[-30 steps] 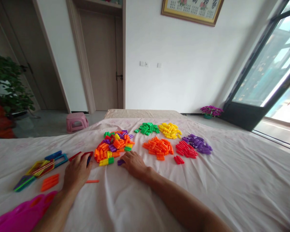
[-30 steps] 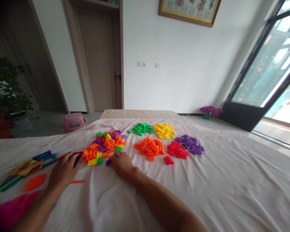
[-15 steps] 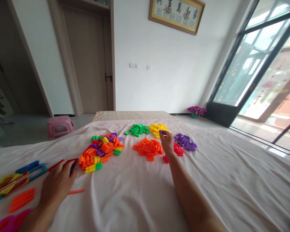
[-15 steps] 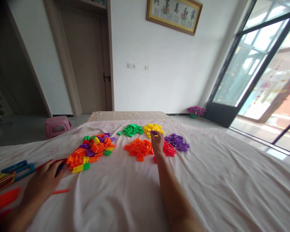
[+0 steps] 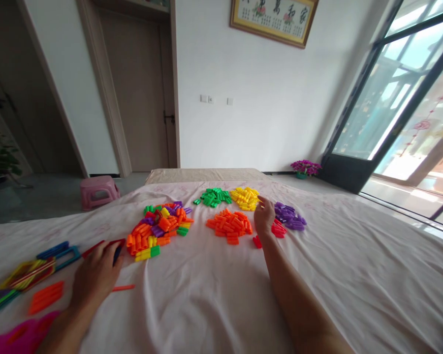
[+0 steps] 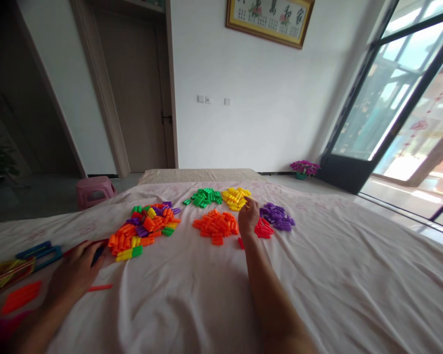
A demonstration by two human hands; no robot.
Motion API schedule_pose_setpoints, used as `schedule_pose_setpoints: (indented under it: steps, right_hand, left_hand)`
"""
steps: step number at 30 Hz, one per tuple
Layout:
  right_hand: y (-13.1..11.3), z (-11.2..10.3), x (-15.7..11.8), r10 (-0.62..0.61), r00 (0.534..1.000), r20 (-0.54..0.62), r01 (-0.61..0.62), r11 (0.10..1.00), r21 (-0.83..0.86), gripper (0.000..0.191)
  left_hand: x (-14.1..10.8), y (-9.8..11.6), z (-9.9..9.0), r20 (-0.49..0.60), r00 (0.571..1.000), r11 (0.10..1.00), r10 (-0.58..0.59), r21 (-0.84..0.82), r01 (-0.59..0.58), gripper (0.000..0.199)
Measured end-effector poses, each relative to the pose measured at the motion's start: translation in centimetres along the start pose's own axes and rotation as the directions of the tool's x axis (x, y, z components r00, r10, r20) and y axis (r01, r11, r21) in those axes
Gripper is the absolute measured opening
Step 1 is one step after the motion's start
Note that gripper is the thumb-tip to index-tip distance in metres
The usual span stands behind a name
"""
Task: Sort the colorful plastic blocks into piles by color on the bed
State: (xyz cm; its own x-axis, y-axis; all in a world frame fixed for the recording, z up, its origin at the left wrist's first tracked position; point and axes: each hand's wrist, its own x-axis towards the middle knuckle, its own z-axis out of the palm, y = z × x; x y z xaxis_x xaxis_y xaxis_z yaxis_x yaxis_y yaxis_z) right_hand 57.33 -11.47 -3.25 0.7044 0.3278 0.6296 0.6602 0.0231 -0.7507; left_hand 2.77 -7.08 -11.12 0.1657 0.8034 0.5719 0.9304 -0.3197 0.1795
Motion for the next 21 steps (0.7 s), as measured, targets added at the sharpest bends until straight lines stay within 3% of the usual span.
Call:
schedule_pose_setpoints:
  steps: [2,4,6,9,12,15,21]
  right_hand:
    - [-2.5,1.7,-2.4,-0.125,0.977,0.176,0.115,0.991,0.062,0.038]
    - [-5.1,3.0,-5.5,-0.253,0.893,0.373,0.214,0.966,0.142,0.035]
    - [-7.4,3.7,-8.7,-0.353,0.763,0.542,0.292,0.935,0.199,0.035]
    - [-10.0,3.8,-12.8,-0.425,0.529,0.735,0.397,0.889,0.228,0.034]
    - [-11.5,3.8,-14.8,-0.387,0.376,0.842,0.479,0.859,0.180,0.035]
    - [-12.5,4.4,-15.2,-0.313,0.328,0.891,0.550,0.831,0.090,0.037]
    - [-13.9,6.6,-15.3,-0.252,0.342,0.905,0.608,0.794,-0.009,0.032]
  left_hand:
    - [0.1,0.3,-0.3,0.011,1.000,0.995,0.006,0.096,-0.007,0.045]
    - [0.2,0.5,-0.4,0.019,1.000,0.989,0.002,0.149,-0.005,0.046]
    - [0.2,0.8,-0.6,0.023,1.000,0.985,-0.014,0.171,0.010,0.045]
    - [0.2,1.0,-0.7,0.018,0.999,0.983,-0.027,0.183,0.023,0.043]
    - [0.3,1.0,-0.8,0.016,1.000,0.985,-0.016,0.174,0.013,0.042]
    - [0.3,1.0,-0.8,0.004,1.000,0.988,-0.003,0.156,0.002,0.042]
    - [0.3,1.1,-0.9,0.004,1.000,0.984,-0.002,0.176,0.001,0.043]
